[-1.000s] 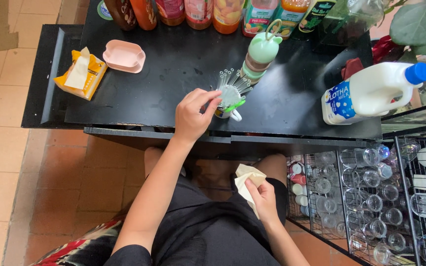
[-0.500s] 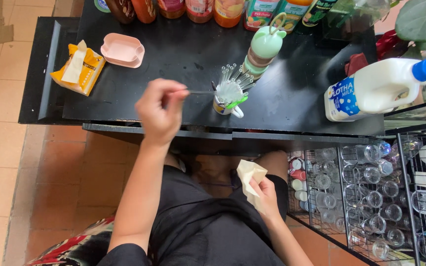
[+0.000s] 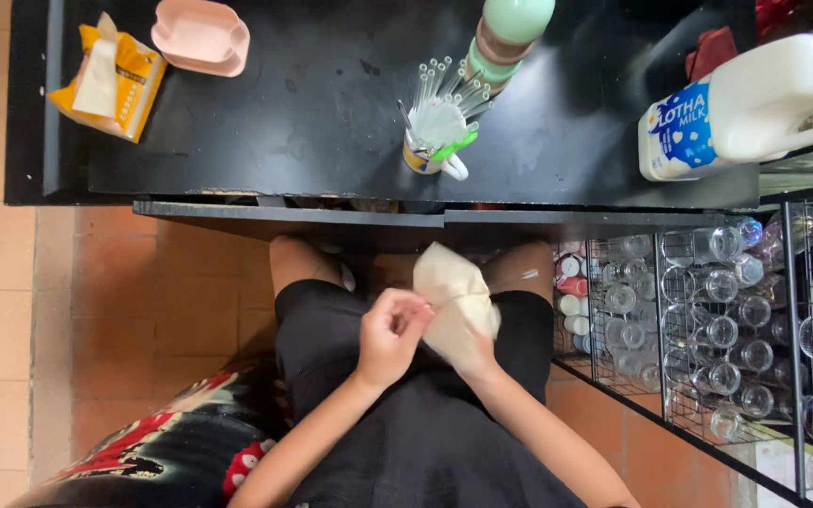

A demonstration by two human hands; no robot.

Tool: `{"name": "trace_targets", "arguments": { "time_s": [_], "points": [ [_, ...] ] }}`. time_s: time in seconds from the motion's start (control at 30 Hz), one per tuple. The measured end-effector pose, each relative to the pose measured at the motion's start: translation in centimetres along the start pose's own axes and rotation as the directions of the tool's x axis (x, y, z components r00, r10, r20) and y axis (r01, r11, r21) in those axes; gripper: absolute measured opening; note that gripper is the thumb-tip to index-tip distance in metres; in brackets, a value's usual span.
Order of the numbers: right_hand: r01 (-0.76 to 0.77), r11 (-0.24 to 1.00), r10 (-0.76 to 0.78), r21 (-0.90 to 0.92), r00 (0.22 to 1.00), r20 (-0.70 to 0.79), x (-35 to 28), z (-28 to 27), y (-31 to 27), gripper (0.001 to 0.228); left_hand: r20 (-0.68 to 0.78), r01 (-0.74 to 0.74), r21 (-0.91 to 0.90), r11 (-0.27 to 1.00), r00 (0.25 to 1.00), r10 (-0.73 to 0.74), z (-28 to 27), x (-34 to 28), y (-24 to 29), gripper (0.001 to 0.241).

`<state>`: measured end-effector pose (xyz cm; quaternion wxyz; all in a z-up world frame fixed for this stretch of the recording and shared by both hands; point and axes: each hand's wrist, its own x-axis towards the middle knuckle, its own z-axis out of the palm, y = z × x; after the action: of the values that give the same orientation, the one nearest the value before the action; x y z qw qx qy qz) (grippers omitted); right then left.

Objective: Wiping down plastic stirrers with a tissue at a coffee shop counter.

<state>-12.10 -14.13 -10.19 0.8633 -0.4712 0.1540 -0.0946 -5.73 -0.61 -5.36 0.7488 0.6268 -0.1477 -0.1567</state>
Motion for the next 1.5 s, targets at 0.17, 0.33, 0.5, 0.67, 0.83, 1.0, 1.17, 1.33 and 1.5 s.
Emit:
{"name": "trace_targets", "arguments": {
  "time_s": [0.17, 0.33, 0.5, 0.67, 0.83, 1.0, 1.17, 1.33, 1.5],
  "points": [
    [-0.057, 0.997, 0.057, -0.057, 0.998, -0.006, 1.1, -3.3, 3.8, 0.039, 0.138, 0.125, 0.348, 0.929, 0.973, -0.183, -1.3, 0.4, -4.4, 0.022],
    [-0.185, 0.981, 0.154, -0.062, 0.930, -0.334, 2.4, -11.1, 10.8, 0.034, 0.253, 0.222, 0.468, 0.855, 0.894, -0.371, -2.9, 1.3, -9.6, 0.020],
    [-0.052, 0.981, 0.124, 0.186, 0.907, -0.403, 4.2, -10.3, 7.7, 0.031, 0.208, 0.316, 0.482, 0.818, 0.865, -0.457, -3.5, 2.4, -10.4, 0.022],
    [-0.048, 0.988, 0.113, 0.148, 0.876, -0.468, 3.9, -9.8, 9.4, 0.029, 0.148, 0.272, 0.465, 0.843, 0.914, -0.377, -3.9, 2.9, -10.2, 0.021],
    [-0.226, 0.955, 0.163, -0.192, 0.941, -0.297, 3.6, -9.7, 12.4, 0.024, 0.127, 0.225, 0.453, 0.863, 0.942, -0.312, -4.2, 2.8, -11.1, 0.019],
    [-0.222, 0.942, 0.184, -0.253, 0.969, -0.165, 4.3, -9.4, 10.1, 0.026, 0.111, 0.245, 0.462, 0.852, 0.938, -0.330, -3.9, 3.1, -10.5, 0.021],
    [-0.109, 0.984, 0.156, 0.140, 0.906, -0.394, 5.1, -12.5, 10.0, 0.036, 0.089, 0.284, 0.484, 0.827, 0.925, -0.370, -4.1, 3.1, -10.3, 0.022],
    [-0.003, 0.977, 0.107, 0.211, 0.868, -0.485, 5.0, -11.8, 9.2, 0.035, 0.100, 0.272, 0.476, 0.836, 0.928, -0.358, -4.4, 2.9, -11.1, 0.021],
    [-0.122, 0.992, 0.125, 0.031, 0.926, -0.357, 4.4, -10.6, 11.8, 0.029, 0.121, 0.301, 0.440, 0.846, 0.914, -0.388, -4.3, 3.0, -10.7, 0.023]
  ]
}}
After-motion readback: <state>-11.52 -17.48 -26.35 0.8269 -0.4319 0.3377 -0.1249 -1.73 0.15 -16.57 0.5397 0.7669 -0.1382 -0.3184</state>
